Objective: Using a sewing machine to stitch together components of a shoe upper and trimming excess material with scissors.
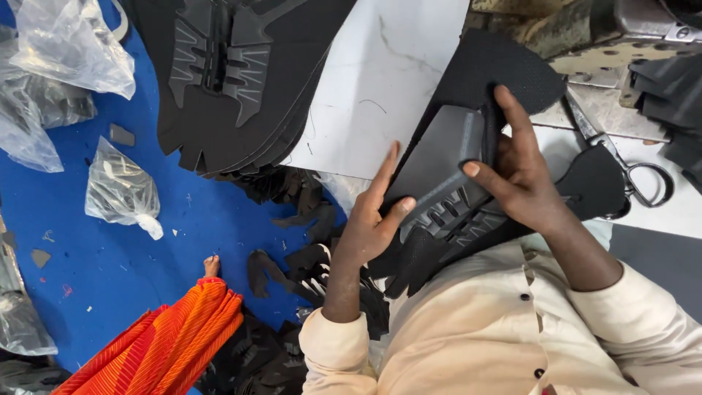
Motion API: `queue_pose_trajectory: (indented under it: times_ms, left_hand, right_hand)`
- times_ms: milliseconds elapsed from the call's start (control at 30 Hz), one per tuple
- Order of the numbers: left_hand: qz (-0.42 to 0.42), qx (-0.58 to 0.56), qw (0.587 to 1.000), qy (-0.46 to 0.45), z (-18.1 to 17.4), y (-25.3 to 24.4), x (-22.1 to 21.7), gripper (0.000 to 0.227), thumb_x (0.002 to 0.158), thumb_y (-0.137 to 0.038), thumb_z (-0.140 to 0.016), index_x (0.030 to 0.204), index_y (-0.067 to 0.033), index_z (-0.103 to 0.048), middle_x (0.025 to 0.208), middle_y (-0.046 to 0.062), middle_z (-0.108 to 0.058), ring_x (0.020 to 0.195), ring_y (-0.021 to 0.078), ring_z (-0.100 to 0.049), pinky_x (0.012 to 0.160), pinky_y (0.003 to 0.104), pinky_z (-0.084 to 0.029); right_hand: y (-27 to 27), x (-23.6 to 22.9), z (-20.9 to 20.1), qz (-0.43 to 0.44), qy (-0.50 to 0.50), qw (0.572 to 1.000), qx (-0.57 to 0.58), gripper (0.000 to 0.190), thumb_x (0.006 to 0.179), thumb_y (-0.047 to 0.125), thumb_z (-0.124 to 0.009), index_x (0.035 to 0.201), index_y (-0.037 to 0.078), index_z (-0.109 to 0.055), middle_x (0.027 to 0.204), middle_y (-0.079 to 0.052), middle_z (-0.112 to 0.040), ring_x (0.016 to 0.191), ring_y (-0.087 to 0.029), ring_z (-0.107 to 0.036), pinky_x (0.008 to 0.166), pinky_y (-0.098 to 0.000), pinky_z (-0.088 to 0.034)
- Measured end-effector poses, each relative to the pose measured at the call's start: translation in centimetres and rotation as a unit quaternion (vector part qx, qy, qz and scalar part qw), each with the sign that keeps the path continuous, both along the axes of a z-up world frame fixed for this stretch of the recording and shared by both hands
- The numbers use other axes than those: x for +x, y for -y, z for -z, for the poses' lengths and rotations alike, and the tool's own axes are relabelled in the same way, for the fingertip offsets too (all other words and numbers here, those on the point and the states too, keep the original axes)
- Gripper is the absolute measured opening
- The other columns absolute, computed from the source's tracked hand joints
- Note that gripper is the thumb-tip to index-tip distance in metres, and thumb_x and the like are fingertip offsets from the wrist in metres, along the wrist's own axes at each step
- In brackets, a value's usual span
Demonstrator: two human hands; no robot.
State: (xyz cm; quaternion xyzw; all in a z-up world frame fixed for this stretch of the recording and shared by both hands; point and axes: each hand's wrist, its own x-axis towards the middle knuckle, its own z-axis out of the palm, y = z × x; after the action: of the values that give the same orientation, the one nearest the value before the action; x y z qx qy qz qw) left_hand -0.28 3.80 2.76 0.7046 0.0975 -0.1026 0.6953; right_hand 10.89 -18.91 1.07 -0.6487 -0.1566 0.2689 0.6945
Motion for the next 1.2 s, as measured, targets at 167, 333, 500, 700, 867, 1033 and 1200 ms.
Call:
queue_pose_trajectory:
  times_ms: [167, 333, 500, 700, 867, 1033, 1200]
  left_hand:
    - [0.012, -0.006, 1.0, -0.014, -0.5, 0.0, -0.2, 0.066, 0.106, -0.013, -0.064, 0.164, -0.005, -0.033, 0.162, 0.019, -0.05, 0.152, 0.0292, -0.047, 0.124, 0.041, -0.039]
    - [0.008, -0.022, 0.999, -0.032, -0.6, 0.0, -0.2, 0.067, 0.105, -0.013, -0.064, 0.163, -0.0036, -0.034, 0.162, 0.018, -0.051, 0.152, 0.0277, -0.048, 0.123, 0.041, -0.041]
    - [0.027, 0.026, 0.999, 0.016, -0.3, -0.3, -0.2, 0.069, 0.104, -0.007, -0.064, 0.164, -0.0029, -0.03, 0.171, 0.017, -0.037, 0.159, 0.0295, -0.036, 0.129, 0.043, -0.032]
    - [0.038, -0.009, 0.999, -0.009, -0.7, -0.6, -0.1, 0.072, 0.103, -0.004, -0.063, 0.165, -0.002, -0.028, 0.171, 0.017, -0.037, 0.16, 0.0307, -0.036, 0.129, 0.044, -0.031]
    - [0.054, 0.104, 0.993, 0.025, -2.2, -0.8, 0.5, 0.069, 0.102, -0.004, -0.06, 0.163, 0.0002, -0.028, 0.167, 0.024, -0.039, 0.154, 0.0387, -0.04, 0.123, 0.043, -0.036]
    - [-0.014, 0.242, 0.97, 0.006, -4.9, 1.7, 3.0, 0.045, 0.114, -0.021, -0.048, 0.153, 0.0008, -0.042, 0.135, 0.025, -0.062, 0.12, 0.0381, -0.066, 0.099, 0.043, -0.054]
    - [-0.092, 0.231, 0.968, 0.038, -4.2, 3.4, 4.0, 0.037, 0.112, -0.037, -0.052, 0.117, -0.0011, -0.059, 0.088, 0.015, -0.066, 0.073, 0.0285, -0.067, 0.065, 0.04, -0.052]
  right_hand:
    - [-0.1, -0.3, 0.1, 0.028, 0.056, 0.997, -0.055, 0.096, 0.097, -0.01, -0.071, 0.171, 0.011, -0.013, 0.176, -0.01, -0.023, 0.137, -0.022, -0.056, 0.11, -0.0351, -0.055]
    - [-0.4, 0.1, -1.3, 0.031, 0.014, 0.997, -0.069, 0.087, 0.099, -0.007, -0.063, 0.168, 0.01, -0.013, 0.172, -0.01, -0.027, 0.129, -0.021, -0.06, 0.101, -0.0327, -0.056]
    - [-0.1, -0.2, -0.8, 0.019, -0.006, 0.999, -0.029, 0.095, 0.099, -0.012, -0.065, 0.172, 0.012, -0.009, 0.17, -0.012, -0.029, 0.136, -0.02, -0.058, 0.11, -0.0337, -0.056]
    - [-0.3, -0.4, -1.0, 0.021, 0.019, 0.999, -0.046, 0.1, 0.095, -0.014, -0.069, 0.171, 0.011, -0.008, 0.171, -0.011, -0.03, 0.133, -0.019, -0.059, 0.108, -0.033, -0.057]
    - [-0.9, -1.2, -1.5, 0.04, 0.085, 0.991, -0.097, 0.102, 0.092, -0.012, -0.074, 0.168, 0.009, -0.009, 0.171, -0.012, -0.026, 0.129, -0.019, -0.059, 0.099, -0.0311, -0.057]
    - [-0.9, -2.6, -1.5, 0.044, 0.107, 0.987, -0.114, 0.102, 0.094, -0.01, -0.075, 0.17, 0.01, -0.01, 0.158, -0.011, -0.036, 0.12, -0.018, -0.061, 0.093, -0.0283, -0.056]
    - [-0.5, -2.4, -1.7, 0.06, 0.079, 0.99, -0.096, 0.099, 0.096, -0.008, -0.07, 0.169, 0.009, -0.006, 0.147, -0.018, -0.046, 0.12, -0.019, -0.064, 0.093, -0.0291, -0.057]
